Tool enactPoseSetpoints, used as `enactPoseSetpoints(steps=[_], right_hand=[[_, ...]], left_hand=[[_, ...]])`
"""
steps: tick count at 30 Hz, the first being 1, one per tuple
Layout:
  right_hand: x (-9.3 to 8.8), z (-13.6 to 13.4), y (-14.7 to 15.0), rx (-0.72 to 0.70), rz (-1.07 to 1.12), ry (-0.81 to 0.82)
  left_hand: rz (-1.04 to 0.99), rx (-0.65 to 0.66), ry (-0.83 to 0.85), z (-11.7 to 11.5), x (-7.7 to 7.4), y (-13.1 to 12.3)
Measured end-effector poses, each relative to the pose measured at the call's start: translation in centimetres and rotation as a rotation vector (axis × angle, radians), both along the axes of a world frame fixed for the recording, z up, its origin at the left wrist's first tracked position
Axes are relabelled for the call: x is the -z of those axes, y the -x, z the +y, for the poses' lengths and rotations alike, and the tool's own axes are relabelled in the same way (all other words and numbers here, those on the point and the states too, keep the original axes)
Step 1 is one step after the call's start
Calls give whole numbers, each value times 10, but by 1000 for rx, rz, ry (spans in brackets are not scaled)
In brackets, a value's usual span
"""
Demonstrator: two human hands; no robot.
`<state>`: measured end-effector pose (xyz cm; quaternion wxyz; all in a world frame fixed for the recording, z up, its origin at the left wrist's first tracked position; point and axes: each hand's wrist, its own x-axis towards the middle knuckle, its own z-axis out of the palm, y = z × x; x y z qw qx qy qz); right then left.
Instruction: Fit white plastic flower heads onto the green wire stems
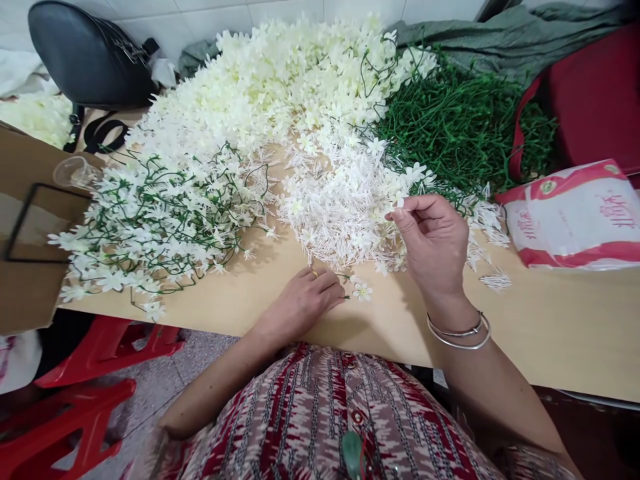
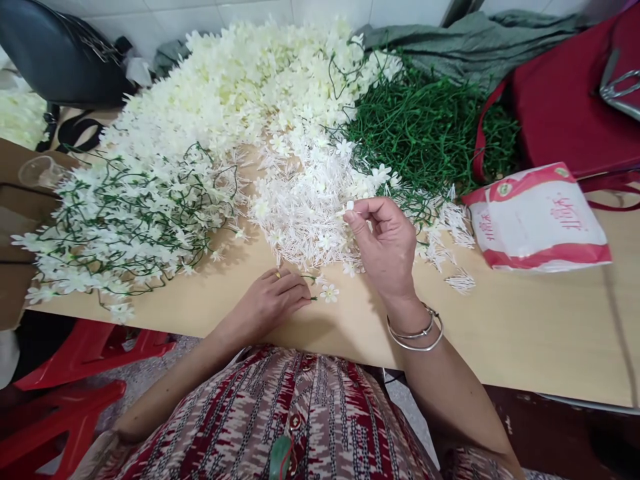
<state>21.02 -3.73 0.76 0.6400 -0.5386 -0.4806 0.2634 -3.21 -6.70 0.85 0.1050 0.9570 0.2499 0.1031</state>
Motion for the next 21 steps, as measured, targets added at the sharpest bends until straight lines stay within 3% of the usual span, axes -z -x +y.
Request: enactPoseSetpoints(steps=[4,6,12,16,21], right_hand=[[0,1,-1,6,33,23],[0,1,-3,11,67,15],[0,2,-5,-66,133,-2],[2,4,-7,-151,163,45],[6,4,-11,-248,149,134]], left_hand=[[35,10,-69,1,4,-7],[-69,1,-20,3,-1,-10],[-739,-157,470,25,-20,-26],[-981,-277,799,49,-10,-44],[-1046,-434,763,58,9,-53]])
